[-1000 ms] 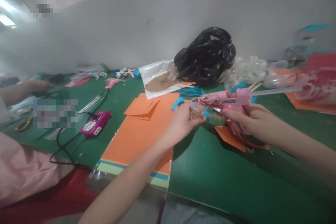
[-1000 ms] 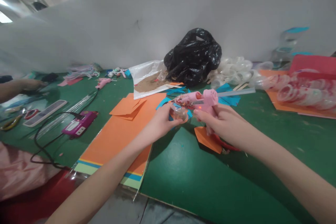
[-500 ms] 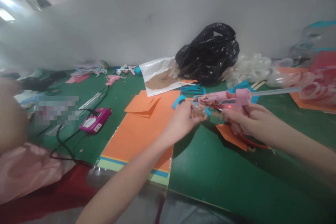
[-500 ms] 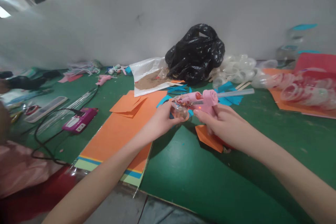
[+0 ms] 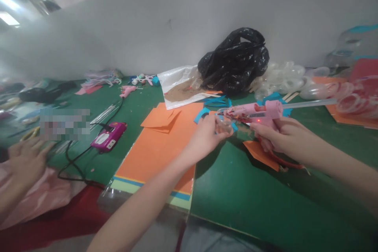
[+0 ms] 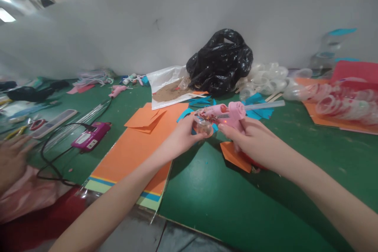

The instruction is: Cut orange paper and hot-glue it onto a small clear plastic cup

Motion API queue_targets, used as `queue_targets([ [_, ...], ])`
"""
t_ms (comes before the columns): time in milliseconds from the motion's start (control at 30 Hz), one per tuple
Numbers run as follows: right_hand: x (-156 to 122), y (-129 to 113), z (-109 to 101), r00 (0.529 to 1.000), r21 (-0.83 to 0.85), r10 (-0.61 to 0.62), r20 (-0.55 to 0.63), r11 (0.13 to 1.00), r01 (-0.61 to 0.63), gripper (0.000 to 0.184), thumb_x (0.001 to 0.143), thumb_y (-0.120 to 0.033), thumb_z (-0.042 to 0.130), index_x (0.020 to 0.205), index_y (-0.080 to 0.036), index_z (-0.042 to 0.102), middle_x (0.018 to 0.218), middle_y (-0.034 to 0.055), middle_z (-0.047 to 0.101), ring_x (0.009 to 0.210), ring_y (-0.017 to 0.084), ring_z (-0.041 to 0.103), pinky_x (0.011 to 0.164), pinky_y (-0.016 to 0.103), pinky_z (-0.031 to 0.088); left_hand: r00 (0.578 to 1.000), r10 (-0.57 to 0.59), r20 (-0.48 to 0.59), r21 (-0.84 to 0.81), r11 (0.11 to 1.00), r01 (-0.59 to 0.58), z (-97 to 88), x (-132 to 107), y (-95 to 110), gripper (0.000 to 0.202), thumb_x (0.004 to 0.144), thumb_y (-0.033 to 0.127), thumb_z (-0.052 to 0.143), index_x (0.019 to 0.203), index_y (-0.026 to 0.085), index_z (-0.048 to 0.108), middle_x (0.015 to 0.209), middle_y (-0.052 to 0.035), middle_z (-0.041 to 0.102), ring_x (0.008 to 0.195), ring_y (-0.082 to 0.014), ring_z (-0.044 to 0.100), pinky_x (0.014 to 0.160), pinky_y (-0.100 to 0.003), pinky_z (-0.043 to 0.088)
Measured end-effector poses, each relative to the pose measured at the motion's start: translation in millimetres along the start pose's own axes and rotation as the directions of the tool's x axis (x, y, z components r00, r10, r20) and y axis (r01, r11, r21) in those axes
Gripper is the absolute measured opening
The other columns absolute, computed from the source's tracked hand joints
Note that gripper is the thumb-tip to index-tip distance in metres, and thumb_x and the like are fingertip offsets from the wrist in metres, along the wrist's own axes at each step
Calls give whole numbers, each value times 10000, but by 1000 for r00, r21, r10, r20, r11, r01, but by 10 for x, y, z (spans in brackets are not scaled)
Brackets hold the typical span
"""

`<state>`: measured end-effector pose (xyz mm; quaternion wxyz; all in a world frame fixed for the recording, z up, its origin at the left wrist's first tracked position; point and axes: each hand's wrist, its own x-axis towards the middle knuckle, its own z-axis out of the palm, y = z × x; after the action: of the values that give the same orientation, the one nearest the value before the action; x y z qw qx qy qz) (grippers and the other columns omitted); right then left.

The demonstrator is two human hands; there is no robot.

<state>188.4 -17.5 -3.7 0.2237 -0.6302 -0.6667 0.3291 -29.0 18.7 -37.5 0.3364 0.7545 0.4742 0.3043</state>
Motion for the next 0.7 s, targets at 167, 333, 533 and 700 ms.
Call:
queue_targets([
  [167, 3, -33, -15, 1000, -23, 10, -9, 1000, -10, 682, 794, -830, 429, 421, -263, 503, 532, 51, 627, 608, 239, 622, 762, 388, 456, 1000, -19, -7, 26, 999, 19, -6, 7, 20, 170, 845, 259, 761, 848, 204, 600, 914, -34, 681, 854, -206, 634, 745, -361, 492],
  [333, 6, -30, -13, 1000, -51, -9, -30, 999, 7, 703, 792, -852, 416, 413, -267, 510, 556, 65, 640, 631, 250, 633, 801, 404, 458, 1000, -6, 2, 10, 1000, 6, -19, -3, 39, 143, 851, 252, 750, 849, 204, 615, 924, -37, 687, 858, -212, 636, 756, -363, 495],
  [533, 3, 46, -98, 988, 9, 98, -122, 995, -98, 708, 693, -930, 461, 445, -268, 505, 535, 61, 631, 582, 230, 604, 706, 401, 488, 1000, 1, 0, 50, 999, -1, 1, 11, -36, 170, 846, 233, 748, 982, 211, 647, 955, -41, 668, 875, -214, 625, 783, -377, 493],
  [700, -40, 22, -302, 954, -45, 175, -242, 981, -191, 699, 602, -949, 437, 494, -265, 534, 547, 59, 590, 530, 215, 554, 547, 374, 454, 1000, -17, -8, 70, 997, 17, 11, 17, -58, 199, 837, 230, 748, 998, 204, 635, 958, -46, 657, 862, -209, 609, 773, -378, 488],
])
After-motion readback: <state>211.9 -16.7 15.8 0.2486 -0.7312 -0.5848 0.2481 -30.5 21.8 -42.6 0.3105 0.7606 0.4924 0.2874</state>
